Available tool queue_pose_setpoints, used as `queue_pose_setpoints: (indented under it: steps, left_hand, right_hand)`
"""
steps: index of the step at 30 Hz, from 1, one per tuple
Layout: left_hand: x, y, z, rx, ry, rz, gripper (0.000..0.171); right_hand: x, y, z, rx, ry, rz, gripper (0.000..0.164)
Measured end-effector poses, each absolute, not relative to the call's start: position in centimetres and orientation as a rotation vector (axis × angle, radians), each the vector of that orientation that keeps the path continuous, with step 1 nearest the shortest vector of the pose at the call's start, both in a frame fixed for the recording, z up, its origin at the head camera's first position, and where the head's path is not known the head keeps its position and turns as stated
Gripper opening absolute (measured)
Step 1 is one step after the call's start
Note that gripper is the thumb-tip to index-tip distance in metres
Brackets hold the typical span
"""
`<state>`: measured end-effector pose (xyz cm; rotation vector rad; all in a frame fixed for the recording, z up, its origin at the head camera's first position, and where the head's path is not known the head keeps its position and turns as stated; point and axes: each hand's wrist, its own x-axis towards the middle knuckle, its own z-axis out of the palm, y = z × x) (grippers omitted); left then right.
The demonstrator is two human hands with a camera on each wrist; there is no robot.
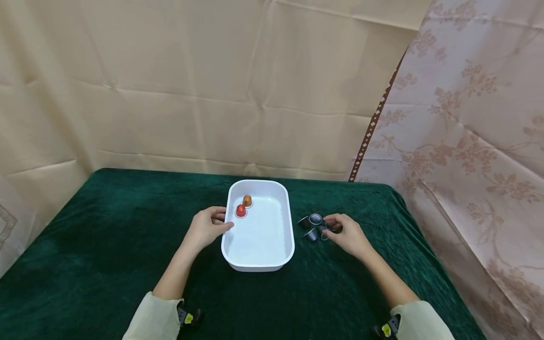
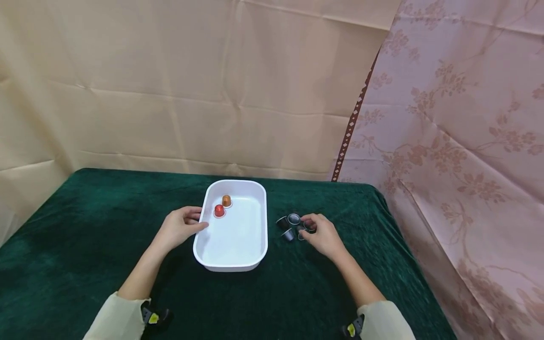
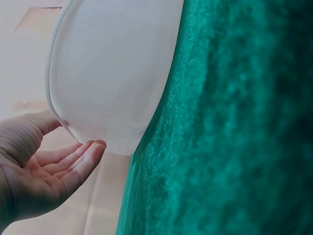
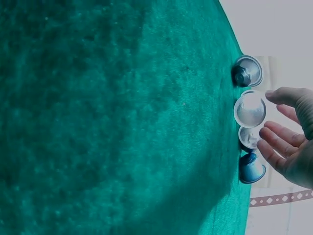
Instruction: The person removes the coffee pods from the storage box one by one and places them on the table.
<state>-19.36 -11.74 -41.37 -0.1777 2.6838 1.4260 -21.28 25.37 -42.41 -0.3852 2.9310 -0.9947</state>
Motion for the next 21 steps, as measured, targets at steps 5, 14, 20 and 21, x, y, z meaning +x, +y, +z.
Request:
queue_pose_setpoints:
  steps: [5, 14, 20, 21]
  left_hand:
    - [-19.3, -11.7, -41.2, -0.186, 2.678, 1.428, 0.049]
    - [-19.3, -11.7, -41.1, -0.188, 2.672, 1.426, 0.050]
    - [-19.3, -11.8, -41.0, -0.193, 2.671, 1.420, 0.050]
    - [-19.3, -11.7, -41.0, -0.194, 2.670, 1.419, 0.050]
  right_hand:
    - [-21.3, 25.0, -42.0, -0.394, 2.968, -1.000, 0.033]
    - [-21.6, 24.0, -41.1, -0.397, 2.983, -1.079, 0.029]
    - [-21.7, 22.9, -40.6, -0.401, 2.989, -1.049, 0.029]
    - [-21.8, 22.7, -40.6, -0.402, 2.987, -1.050, 0.029]
